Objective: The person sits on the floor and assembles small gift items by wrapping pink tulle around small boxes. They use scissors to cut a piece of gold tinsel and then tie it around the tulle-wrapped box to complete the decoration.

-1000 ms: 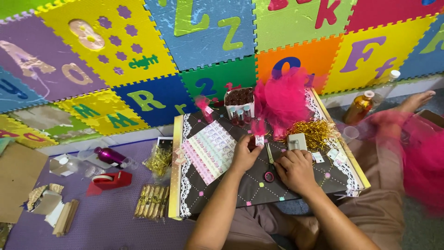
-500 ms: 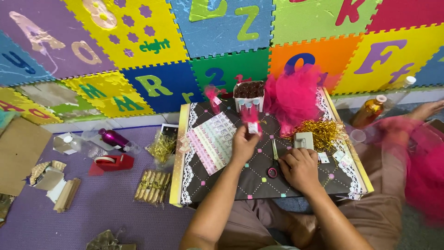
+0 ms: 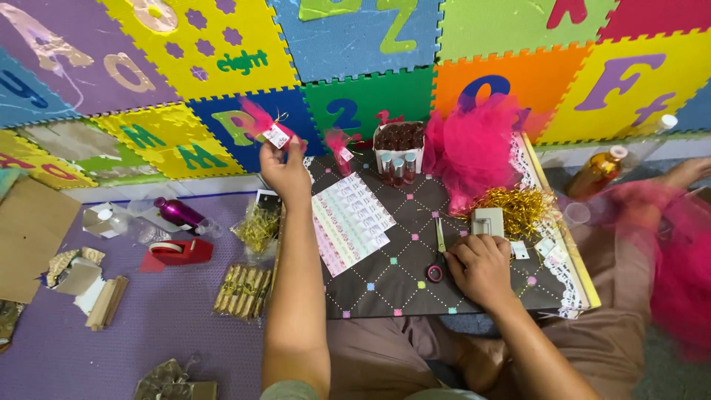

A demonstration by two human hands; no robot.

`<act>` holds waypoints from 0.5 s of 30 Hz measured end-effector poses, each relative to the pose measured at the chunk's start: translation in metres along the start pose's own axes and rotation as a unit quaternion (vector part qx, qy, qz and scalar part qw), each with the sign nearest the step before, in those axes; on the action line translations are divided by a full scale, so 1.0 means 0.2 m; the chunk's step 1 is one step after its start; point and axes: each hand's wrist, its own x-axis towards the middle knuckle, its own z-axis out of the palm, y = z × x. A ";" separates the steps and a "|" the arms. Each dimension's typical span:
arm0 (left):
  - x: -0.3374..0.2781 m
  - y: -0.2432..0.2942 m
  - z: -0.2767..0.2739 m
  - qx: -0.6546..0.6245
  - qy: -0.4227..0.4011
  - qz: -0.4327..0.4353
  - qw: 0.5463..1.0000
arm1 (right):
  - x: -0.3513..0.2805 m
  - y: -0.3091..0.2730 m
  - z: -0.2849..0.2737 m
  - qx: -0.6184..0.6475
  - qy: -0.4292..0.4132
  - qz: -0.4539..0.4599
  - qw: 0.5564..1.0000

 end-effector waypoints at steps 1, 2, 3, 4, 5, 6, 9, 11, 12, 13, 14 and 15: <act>0.00 -0.12 -0.01 0.002 -0.001 -0.002 1.000 | 0.00 -0.01 -0.01 0.001 -0.002 0.002 1.000; -0.01 -0.24 -0.02 0.024 -0.002 -0.001 1.000 | 0.00 -0.01 -0.01 0.003 -0.004 0.005 1.000; 0.00 -0.36 -0.03 0.043 -0.001 0.001 0.999 | 0.02 -0.01 -0.01 0.005 -0.004 0.005 1.000; -0.03 -0.38 -0.04 0.043 -0.001 0.000 0.999 | 0.01 -0.02 -0.02 0.004 -0.005 0.005 1.000; -0.06 -0.40 -0.03 0.059 -0.017 -0.028 0.998 | 0.02 -0.02 -0.02 0.005 -0.007 0.008 1.000; -0.08 -0.43 -0.03 0.075 -0.034 -0.056 0.995 | 0.02 -0.01 -0.01 0.006 -0.009 0.011 1.000; -0.08 -0.68 -0.04 0.176 -0.049 -0.085 0.979 | 0.03 -0.02 -0.01 -0.010 -0.007 0.010 1.000; -0.11 -0.70 -0.07 0.208 -0.058 -0.092 0.972 | 0.03 -0.02 -0.01 -0.009 -0.012 0.010 1.000; -0.12 -0.71 -0.08 0.236 -0.068 -0.095 0.965 | 0.03 -0.02 -0.01 -0.008 -0.013 0.010 1.000; -0.14 -0.71 -0.08 0.237 -0.068 -0.096 0.964 | 0.03 -0.02 -0.01 -0.008 -0.014 0.010 1.000; -0.16 -0.71 -0.08 0.240 -0.074 -0.106 0.962 | 0.03 -0.01 -0.01 -0.007 -0.014 0.005 1.000; -0.17 -0.71 -0.08 0.244 -0.080 -0.115 0.960 | 0.03 -0.01 0.00 -0.005 -0.013 0.002 1.000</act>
